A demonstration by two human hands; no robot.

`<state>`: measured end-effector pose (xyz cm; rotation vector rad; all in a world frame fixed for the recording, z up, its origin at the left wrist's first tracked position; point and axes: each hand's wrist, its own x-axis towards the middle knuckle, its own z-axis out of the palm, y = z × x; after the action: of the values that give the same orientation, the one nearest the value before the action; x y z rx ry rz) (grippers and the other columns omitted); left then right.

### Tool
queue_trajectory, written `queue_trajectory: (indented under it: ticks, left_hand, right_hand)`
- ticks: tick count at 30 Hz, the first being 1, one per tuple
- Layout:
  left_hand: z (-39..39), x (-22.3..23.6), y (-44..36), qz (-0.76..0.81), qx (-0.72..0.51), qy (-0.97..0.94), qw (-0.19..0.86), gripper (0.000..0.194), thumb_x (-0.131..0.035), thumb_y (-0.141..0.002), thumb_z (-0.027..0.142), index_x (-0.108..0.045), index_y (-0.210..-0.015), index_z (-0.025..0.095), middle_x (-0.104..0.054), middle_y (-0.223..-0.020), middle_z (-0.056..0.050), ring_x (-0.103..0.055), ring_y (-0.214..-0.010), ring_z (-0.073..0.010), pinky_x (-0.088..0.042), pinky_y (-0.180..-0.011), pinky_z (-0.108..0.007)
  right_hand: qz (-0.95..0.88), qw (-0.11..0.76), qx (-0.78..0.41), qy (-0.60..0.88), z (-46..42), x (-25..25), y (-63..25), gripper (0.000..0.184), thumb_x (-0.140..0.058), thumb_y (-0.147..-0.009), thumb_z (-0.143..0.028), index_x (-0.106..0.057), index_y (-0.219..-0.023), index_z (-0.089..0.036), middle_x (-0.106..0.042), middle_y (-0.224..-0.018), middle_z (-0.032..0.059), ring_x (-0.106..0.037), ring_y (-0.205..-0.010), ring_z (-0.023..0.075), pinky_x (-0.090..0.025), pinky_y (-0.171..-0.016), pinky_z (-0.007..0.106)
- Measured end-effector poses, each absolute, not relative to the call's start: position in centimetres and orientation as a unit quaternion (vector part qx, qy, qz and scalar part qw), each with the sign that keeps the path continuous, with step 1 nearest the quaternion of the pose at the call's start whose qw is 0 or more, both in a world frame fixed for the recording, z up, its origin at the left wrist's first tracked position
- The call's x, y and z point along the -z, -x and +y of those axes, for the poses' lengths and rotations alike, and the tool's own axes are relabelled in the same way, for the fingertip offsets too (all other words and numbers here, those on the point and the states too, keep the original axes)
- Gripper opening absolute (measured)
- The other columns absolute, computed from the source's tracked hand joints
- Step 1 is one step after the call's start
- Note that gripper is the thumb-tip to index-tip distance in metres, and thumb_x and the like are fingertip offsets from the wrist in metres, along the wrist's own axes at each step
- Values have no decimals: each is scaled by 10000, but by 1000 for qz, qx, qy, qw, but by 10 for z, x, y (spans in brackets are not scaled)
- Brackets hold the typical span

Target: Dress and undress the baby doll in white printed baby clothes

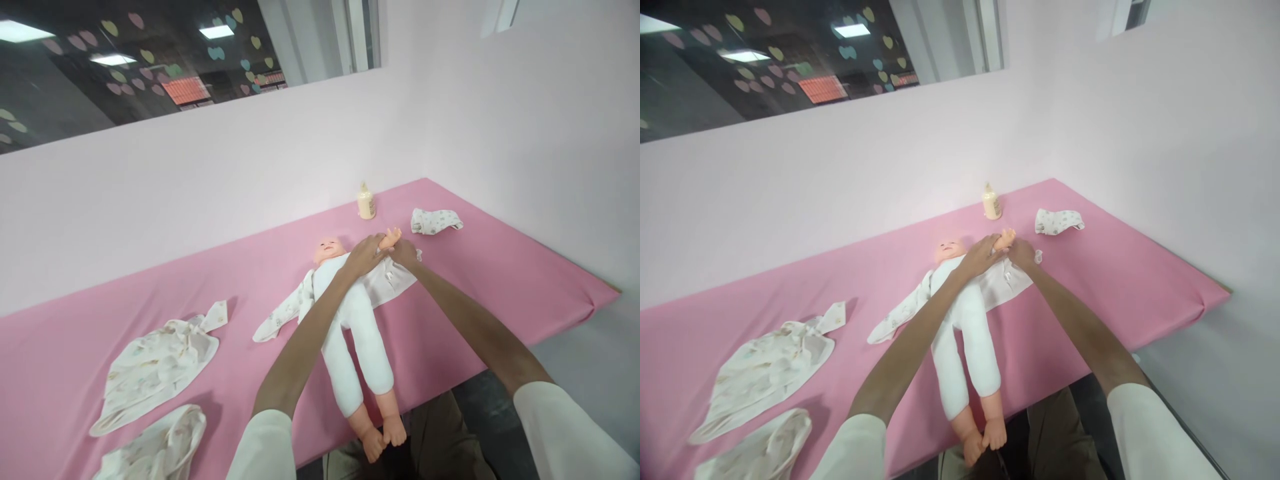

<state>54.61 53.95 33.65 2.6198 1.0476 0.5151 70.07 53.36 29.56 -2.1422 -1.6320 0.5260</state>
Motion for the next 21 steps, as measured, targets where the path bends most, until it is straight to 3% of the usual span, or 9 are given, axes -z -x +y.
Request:
queue_trajectory:
  ticks: [3,8,12,17,21]
  left_hand:
    - [539,-334,-544,374,-138,-908,130,477,-368,-977,548,-558,-1211,178,-660,-1113,-110,-625,-1025,-269,-486,-871,-379]
    - [538,-329,-546,403,-34,-906,122,444,-400,-971,495,-555,-1259,195,-664,-1190,-111,-631,-1080,-287,-475,-881,-359]
    - [539,-329,-553,419,7,-900,123,436,-415,-965,489,-525,-1304,238,-664,-1244,-88,-636,-1105,-282,-477,-886,-355]
    - [541,-324,-558,388,2,-917,87,421,-469,-946,503,-596,-1214,204,-690,-1171,-115,-654,-1058,-281,-489,-850,-327]
    - [545,-318,-560,356,-17,-930,93,373,-488,-944,454,-604,-1222,234,-682,-1204,-93,-652,-1070,-266,-493,-854,-312]
  right_hand:
    - [-567,211,-171,777,531,-307,-713,263,-475,-912,-252,-676,-1026,-125,-700,-1065,150,-650,-997,274,-435,-743,298]
    - [-569,236,-160,771,520,-325,-726,214,-459,-872,-196,-656,-930,-137,-706,-958,93,-641,-873,204,-408,-666,265]
    - [-587,234,-123,765,507,-329,-713,202,-444,-892,-170,-634,-955,-147,-688,-955,106,-625,-882,229,-387,-689,289]
    - [-616,204,-77,757,498,-330,-695,251,-406,-944,-204,-622,-1065,-159,-641,-1125,150,-623,-921,250,-387,-717,309]
    - [-601,193,-94,770,499,-333,-696,256,-400,-934,-187,-617,-1068,-157,-666,-1085,145,-619,-981,265,-401,-753,317]
